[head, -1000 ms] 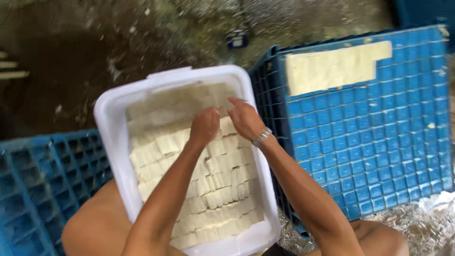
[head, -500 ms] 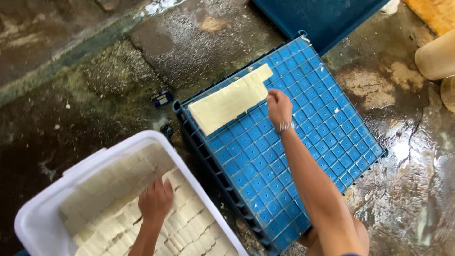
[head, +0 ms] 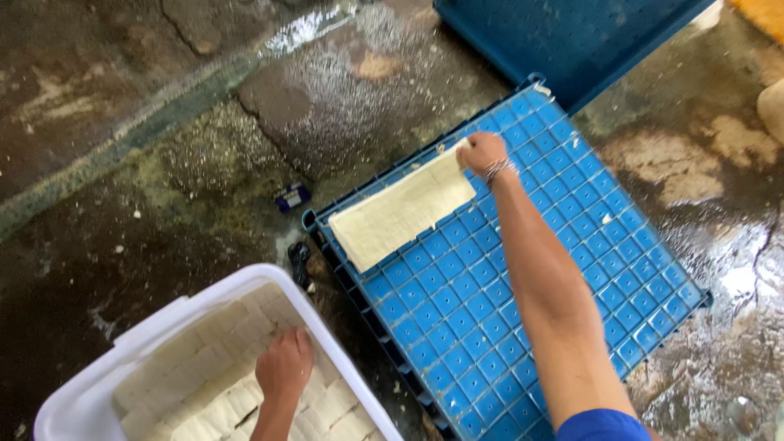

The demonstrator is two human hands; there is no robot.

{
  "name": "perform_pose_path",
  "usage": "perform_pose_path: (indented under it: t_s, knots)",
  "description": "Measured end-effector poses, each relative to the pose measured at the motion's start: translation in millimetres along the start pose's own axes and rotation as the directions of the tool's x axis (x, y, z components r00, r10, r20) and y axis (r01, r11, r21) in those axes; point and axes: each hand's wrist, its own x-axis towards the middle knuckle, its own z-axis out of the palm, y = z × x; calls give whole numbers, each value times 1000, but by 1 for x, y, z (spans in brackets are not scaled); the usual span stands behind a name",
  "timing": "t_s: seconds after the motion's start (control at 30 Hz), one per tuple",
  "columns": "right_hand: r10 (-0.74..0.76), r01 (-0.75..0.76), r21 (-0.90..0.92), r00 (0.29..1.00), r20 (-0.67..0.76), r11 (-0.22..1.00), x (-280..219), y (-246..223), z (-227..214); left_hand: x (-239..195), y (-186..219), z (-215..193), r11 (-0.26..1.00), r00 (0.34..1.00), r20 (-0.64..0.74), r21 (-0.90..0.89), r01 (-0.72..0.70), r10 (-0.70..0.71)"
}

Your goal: The person repeatedly picks small rectangular food items from a white tub and places them in a neat row on a blue crate. The person continues this process throughout the clip, maintaining a consistent arrangement pattern.

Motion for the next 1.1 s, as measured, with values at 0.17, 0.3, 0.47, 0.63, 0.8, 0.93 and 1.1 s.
perform_pose_path:
  t_s: [0.17,0.3,0.47,0.63,0.8,0.93,1.1]
  knots:
    - [48,-26,137,987,-154,990,-14,-12,-12,-3,1,7,998,990,138,-55,-31,39]
    - [293,-284,274,956,12,919,-38,-23,-27,0,-11,18,995,979,202,-95,-20,39]
    - [30,-39,546,999,25,837,-81,-18,-52,4,-86,8,904,885,-195,17,-427,422]
    - [-55,3,400,991,120,917,-105,-31,-47,-43,-142,-10,943,992,65,323,80,-106]
    - [49,-84,344,993,107,935,-118,-45,-35,-66,-156,-15,983,984,100,124,136,-148]
    - [138,-180,296,978,157,938,-116,-48,-32,-58,-152,-15,976,986,111,197,97,-121]
    - [192,-183,203,981,-23,962,-111,-57,-19,-45,-46,18,866,955,-282,-497,-57,-98]
